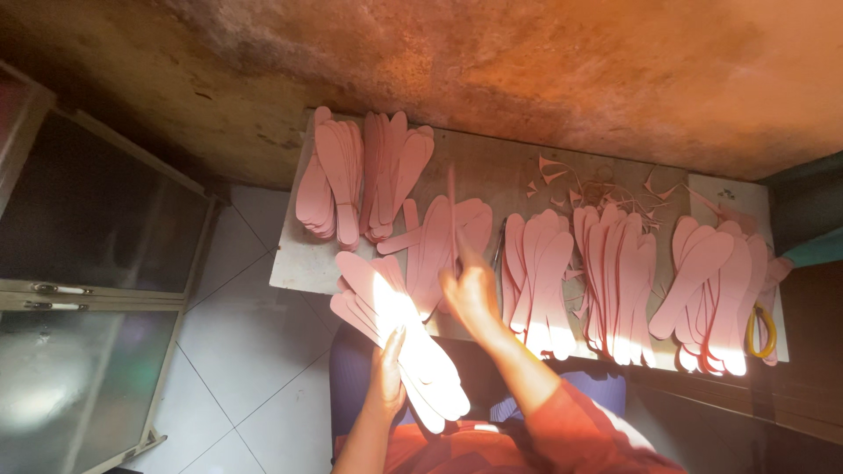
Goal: The person sits at a table and repeatedly picks up pink shoe-shaped foam pieces, aligns them, and places them into neat stacks. The person also moves a pile of pieces aside to access more items and continues sorting the remaining pieces into organized piles.
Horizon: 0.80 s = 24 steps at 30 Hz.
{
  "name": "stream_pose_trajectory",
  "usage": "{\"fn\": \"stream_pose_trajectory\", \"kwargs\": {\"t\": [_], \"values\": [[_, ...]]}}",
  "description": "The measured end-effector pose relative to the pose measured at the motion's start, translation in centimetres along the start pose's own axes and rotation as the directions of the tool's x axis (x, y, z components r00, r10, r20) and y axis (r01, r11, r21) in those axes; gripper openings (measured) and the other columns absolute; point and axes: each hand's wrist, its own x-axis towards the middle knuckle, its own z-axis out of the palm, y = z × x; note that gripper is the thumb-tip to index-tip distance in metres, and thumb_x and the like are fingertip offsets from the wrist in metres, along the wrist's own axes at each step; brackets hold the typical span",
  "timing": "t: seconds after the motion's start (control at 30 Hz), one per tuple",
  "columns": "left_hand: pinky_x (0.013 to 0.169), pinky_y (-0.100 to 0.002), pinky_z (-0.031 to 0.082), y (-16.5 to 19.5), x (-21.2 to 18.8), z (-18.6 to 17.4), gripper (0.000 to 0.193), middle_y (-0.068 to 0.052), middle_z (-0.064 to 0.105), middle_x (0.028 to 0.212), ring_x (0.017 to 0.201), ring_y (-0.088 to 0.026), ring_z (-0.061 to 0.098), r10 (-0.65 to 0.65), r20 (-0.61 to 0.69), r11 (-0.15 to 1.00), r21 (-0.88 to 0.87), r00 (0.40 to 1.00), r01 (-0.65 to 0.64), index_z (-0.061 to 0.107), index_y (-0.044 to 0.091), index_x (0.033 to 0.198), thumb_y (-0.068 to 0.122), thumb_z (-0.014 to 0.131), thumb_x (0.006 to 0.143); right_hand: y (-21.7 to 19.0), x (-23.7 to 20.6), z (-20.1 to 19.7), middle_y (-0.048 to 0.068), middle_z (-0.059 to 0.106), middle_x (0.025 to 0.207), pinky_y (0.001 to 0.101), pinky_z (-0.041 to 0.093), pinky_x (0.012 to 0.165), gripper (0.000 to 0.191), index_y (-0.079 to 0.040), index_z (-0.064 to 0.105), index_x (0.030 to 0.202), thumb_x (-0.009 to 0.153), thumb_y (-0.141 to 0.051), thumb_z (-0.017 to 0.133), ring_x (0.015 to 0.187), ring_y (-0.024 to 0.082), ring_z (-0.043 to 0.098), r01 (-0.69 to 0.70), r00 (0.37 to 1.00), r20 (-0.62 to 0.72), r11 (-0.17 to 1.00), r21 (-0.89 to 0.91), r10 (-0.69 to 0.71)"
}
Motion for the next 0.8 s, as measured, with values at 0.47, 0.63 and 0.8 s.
{"fn": "stream_pose_trajectory", "kwargs": {"t": [0.47,0.63,0.8], "values": [[0.069,-0.037,0.06,0.8,0.3,-1.5,0.043,-0.017,0.069,0.096,0.078,-0.023,0.071,-0.098,-0.059,0.995,-0.011,0.993,0.097,0.06,-0.008,0.121,0.026,0.055,0.095,6.8,-1.2,-4.2,0.012,0.067,0.098,0.0435,0.053,0.077,0.03,-0.005,0.074,0.107,0.082,-0.012,0.061,0.091,0.032,0.066,0.279,0.935,0.298,0.918,-0.282,-0.192],[0.071,-0.038,0.06,1.3,-0.2,-2.0,0.042,-0.016,0.068,0.099,0.083,-0.024,0.07,-0.094,0.024,0.994,-0.06,0.995,0.095,0.061,-0.006,0.12,0.025,0.054,0.094,7.5,4.4,-3.6,0.004,0.063,0.086,0.0363,0.051,0.071,0.004,-0.012,0.068,0.077,0.078,-0.014,0.064,0.085,0.023,0.063,0.715,0.644,0.485,0.241,-0.657,-0.591],[0.077,-0.038,0.058,-0.1,-1.2,-1.3,0.043,-0.018,0.07,0.105,0.089,-0.025,0.07,-0.085,0.081,0.996,-0.012,0.993,0.086,0.06,-0.008,0.123,0.02,0.055,0.091,6.1,6.4,-4.2,0.006,0.063,0.089,0.0382,0.052,0.078,0.009,-0.01,0.063,0.092,0.084,-0.011,0.06,0.089,0.025,0.063,0.8,0.574,0.537,0.283,-0.529,-0.619]]}}
